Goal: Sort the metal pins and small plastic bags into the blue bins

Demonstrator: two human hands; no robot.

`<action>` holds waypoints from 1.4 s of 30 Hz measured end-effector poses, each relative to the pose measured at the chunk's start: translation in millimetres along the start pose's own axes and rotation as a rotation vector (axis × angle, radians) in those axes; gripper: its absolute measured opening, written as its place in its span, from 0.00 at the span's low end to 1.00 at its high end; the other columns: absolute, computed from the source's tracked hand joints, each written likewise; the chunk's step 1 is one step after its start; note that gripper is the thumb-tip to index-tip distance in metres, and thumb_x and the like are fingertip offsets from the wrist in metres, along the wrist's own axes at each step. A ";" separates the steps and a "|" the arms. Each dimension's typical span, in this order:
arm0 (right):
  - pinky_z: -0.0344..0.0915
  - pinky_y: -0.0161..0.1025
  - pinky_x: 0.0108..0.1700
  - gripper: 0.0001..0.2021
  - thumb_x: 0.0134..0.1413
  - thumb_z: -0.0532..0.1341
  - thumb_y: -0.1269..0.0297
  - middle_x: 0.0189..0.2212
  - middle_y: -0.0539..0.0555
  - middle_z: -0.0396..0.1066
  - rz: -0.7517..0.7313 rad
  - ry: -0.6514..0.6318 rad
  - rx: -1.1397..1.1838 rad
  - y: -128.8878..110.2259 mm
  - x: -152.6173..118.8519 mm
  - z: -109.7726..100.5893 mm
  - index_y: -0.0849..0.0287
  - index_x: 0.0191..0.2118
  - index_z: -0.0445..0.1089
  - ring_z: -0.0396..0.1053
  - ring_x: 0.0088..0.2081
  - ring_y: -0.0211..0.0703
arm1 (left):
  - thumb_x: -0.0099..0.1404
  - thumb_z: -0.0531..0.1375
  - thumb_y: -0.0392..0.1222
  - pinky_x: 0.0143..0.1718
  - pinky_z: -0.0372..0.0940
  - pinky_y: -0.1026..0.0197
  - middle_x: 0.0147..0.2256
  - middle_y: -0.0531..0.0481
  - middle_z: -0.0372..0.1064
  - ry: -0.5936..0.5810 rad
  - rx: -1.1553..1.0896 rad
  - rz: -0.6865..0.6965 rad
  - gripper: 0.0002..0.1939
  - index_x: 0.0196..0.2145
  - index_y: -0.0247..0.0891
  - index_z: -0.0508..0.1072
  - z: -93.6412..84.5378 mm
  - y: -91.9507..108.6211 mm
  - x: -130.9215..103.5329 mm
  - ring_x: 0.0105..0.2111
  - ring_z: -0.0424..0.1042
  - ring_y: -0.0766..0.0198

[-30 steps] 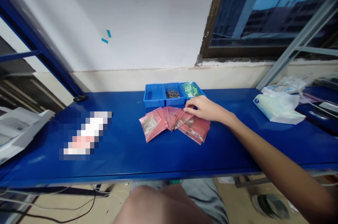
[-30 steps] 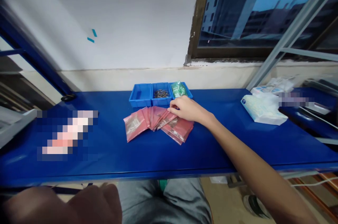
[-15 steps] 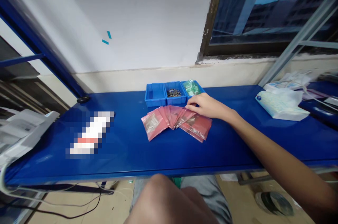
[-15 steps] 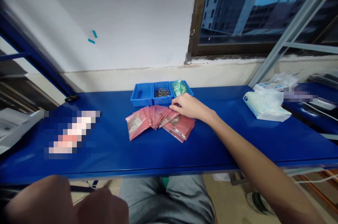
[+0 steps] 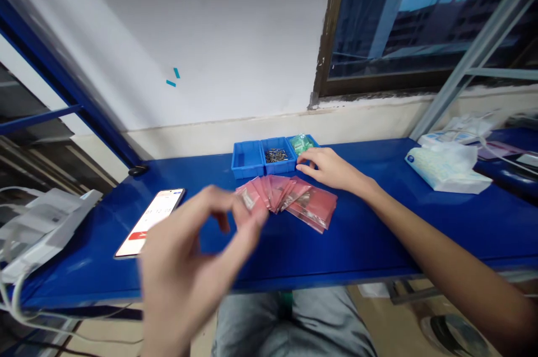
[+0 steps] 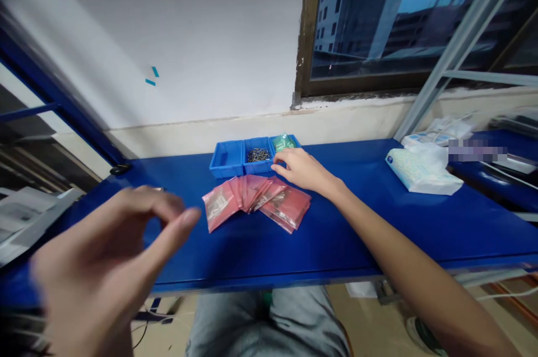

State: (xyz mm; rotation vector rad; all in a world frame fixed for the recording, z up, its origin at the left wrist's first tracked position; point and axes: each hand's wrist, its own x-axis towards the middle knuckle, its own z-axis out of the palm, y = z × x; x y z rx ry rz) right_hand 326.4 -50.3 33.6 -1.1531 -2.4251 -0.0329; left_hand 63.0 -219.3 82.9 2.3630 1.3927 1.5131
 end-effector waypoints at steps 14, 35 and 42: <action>0.68 0.43 0.48 0.13 0.66 0.54 0.71 0.44 0.56 0.74 0.034 0.141 -0.050 32.3 -2.9 32.8 0.57 0.49 0.73 0.73 0.45 0.47 | 0.72 0.56 0.46 0.43 0.68 0.55 0.44 0.43 0.77 -0.565 0.392 0.073 0.15 0.51 0.42 0.77 117.5 -146.4 92.3 0.43 0.75 0.52; 0.69 0.45 0.48 0.18 0.66 0.52 0.69 0.45 0.57 0.74 -0.036 0.086 -0.092 28.0 -3.7 29.8 0.55 0.56 0.73 0.71 0.47 0.48 | 0.72 0.55 0.50 0.43 0.67 0.58 0.44 0.45 0.75 -0.517 0.286 0.111 0.16 0.50 0.42 0.77 123.4 -157.2 81.7 0.44 0.74 0.55; 0.69 0.45 0.50 0.17 0.67 0.52 0.68 0.45 0.57 0.75 -0.046 0.104 -0.050 26.4 -2.1 31.2 0.57 0.54 0.74 0.71 0.48 0.48 | 0.72 0.55 0.45 0.39 0.65 0.60 0.41 0.48 0.74 -0.510 0.303 0.076 0.13 0.48 0.44 0.78 127.9 -158.2 82.0 0.42 0.73 0.57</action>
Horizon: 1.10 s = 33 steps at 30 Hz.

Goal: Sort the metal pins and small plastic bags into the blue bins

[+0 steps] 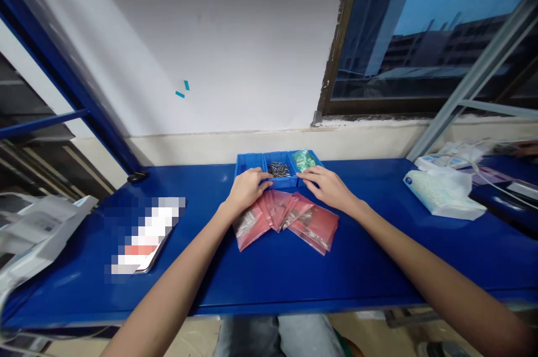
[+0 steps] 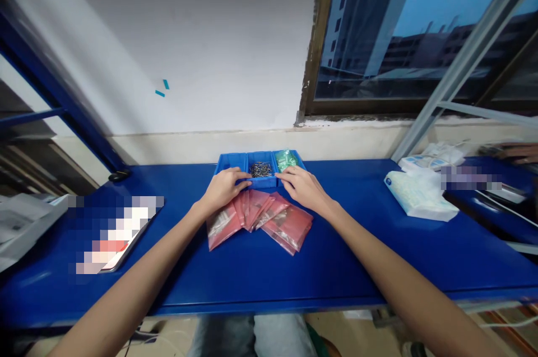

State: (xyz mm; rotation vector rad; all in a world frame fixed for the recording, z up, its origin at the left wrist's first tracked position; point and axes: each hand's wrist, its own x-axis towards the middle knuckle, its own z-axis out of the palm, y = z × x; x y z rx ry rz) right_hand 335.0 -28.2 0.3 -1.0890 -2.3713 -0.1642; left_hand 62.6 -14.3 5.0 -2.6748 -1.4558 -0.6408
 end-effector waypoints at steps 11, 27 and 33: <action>0.68 0.49 0.54 0.16 0.66 0.53 0.67 0.48 0.55 0.77 0.022 0.036 0.050 0.2 -0.1 2.4 0.54 0.53 0.74 0.72 0.51 0.48 | 0.72 0.55 0.46 0.38 0.65 0.60 0.42 0.47 0.74 0.010 -0.003 -0.012 0.14 0.48 0.44 0.77 0.9 -0.3 0.1 0.43 0.73 0.56; 0.68 0.50 0.53 0.16 0.66 0.53 0.66 0.48 0.56 0.77 0.038 0.047 0.070 0.7 0.0 1.6 0.56 0.52 0.75 0.72 0.50 0.49 | 0.71 0.57 0.47 0.39 0.66 0.60 0.41 0.47 0.73 -0.005 0.022 -0.011 0.12 0.48 0.44 0.77 -0.3 2.0 -0.3 0.43 0.73 0.56; 0.68 0.49 0.53 0.16 0.66 0.53 0.66 0.48 0.56 0.77 0.049 0.040 0.067 -1.4 0.5 0.2 0.56 0.51 0.75 0.73 0.50 0.49 | 0.71 0.56 0.45 0.38 0.65 0.60 0.41 0.48 0.73 -0.006 0.021 -0.013 0.12 0.48 0.44 0.77 0.0 1.9 -0.2 0.43 0.72 0.57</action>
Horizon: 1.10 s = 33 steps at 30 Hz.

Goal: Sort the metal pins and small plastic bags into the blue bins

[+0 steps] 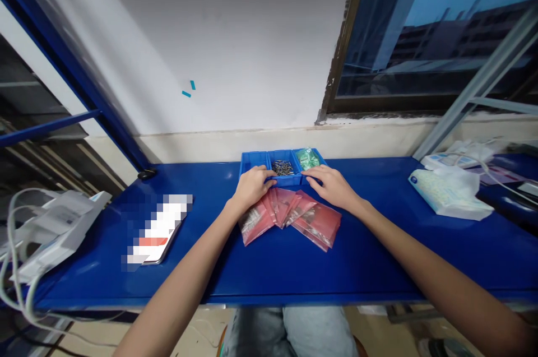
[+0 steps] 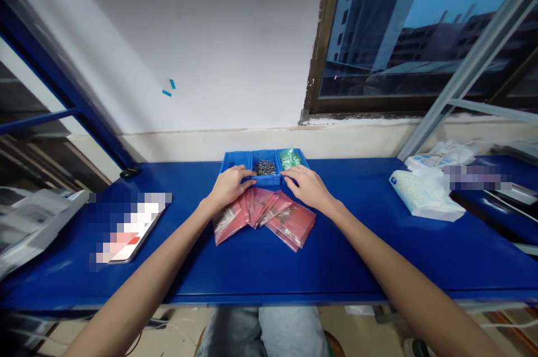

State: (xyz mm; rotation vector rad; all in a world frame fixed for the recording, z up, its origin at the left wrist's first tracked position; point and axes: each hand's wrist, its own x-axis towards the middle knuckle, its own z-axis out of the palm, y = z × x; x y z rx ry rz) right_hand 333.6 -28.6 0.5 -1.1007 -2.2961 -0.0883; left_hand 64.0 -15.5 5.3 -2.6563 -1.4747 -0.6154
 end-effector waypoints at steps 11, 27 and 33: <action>0.67 0.51 0.53 0.15 0.65 0.54 0.65 0.49 0.56 0.77 0.030 -0.041 -0.029 1.4 1.0 0.8 0.57 0.52 0.74 0.71 0.51 0.51 | 0.72 0.56 0.46 0.38 0.64 0.60 0.40 0.48 0.72 0.003 0.022 -0.008 0.13 0.48 0.45 0.77 4.3 -2.7 1.4 0.42 0.71 0.56; 0.67 0.50 0.52 0.16 0.65 0.54 0.66 0.48 0.56 0.77 0.042 -0.027 -0.072 -4.5 0.4 0.8 0.58 0.53 0.74 0.72 0.49 0.52 | 0.73 0.56 0.46 0.45 0.58 0.53 0.42 0.46 0.73 0.049 0.173 0.075 0.15 0.54 0.44 0.73 1.4 2.8 -1.8 0.44 0.67 0.52; 0.68 0.51 0.52 0.16 0.65 0.54 0.65 0.49 0.56 0.77 0.044 -0.031 -0.089 -3.8 -0.1 1.8 0.57 0.53 0.74 0.72 0.49 0.53 | 0.73 0.55 0.47 0.44 0.59 0.54 0.41 0.46 0.71 0.055 0.144 0.067 0.14 0.50 0.44 0.77 4.9 0.7 -1.6 0.42 0.66 0.54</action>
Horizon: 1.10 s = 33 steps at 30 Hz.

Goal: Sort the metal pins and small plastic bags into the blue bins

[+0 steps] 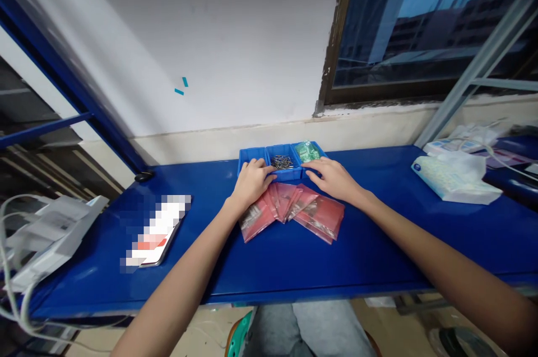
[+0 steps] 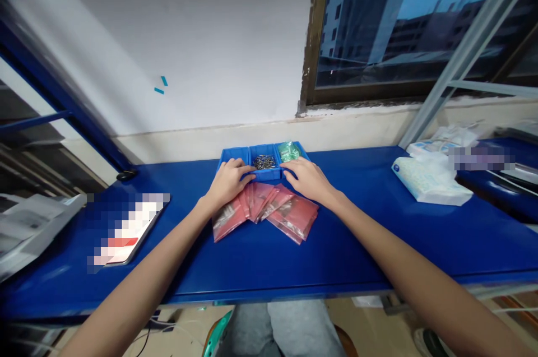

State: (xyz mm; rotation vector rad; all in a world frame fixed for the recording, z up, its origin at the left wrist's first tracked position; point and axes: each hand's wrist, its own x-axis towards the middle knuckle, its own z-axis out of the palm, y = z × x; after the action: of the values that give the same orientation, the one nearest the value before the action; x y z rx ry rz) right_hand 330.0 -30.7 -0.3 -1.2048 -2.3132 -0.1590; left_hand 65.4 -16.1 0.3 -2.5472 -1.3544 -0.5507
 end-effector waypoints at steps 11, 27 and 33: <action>0.67 0.51 0.53 0.16 0.63 0.56 0.65 0.49 0.57 0.77 0.019 -0.001 0.006 -3.3 0.9 0.5 0.59 0.53 0.74 0.72 0.51 0.54 | 0.73 0.55 0.47 0.44 0.61 0.54 0.39 0.44 0.65 0.041 -0.038 0.089 0.15 0.46 0.39 0.79 -0.1 -2.7 3.7 0.40 0.64 0.54; 0.67 0.52 0.53 0.16 0.65 0.55 0.64 0.49 0.58 0.77 0.018 -0.025 0.003 -5.4 1.0 -2.6 0.58 0.53 0.74 0.72 0.50 0.53 | 0.73 0.55 0.48 0.45 0.61 0.54 0.39 0.43 0.67 0.039 0.017 0.177 0.14 0.44 0.38 0.77 -3.1 -7.1 4.7 0.40 0.65 0.54; 0.67 0.51 0.54 0.15 0.64 0.55 0.65 0.50 0.59 0.76 0.017 -0.001 0.008 -7.5 1.1 -3.0 0.60 0.52 0.74 0.71 0.51 0.53 | 0.68 0.62 0.45 0.43 0.60 0.52 0.42 0.43 0.64 0.071 0.044 0.044 0.09 0.40 0.38 0.77 0.9 3.9 9.4 0.43 0.63 0.51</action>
State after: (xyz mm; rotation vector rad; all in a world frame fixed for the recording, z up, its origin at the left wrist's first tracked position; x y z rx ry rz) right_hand 324.8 -35.3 3.8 -1.2207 -2.3016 -0.1426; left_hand 73.6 -10.9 3.3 -2.4909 -1.2699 -0.5913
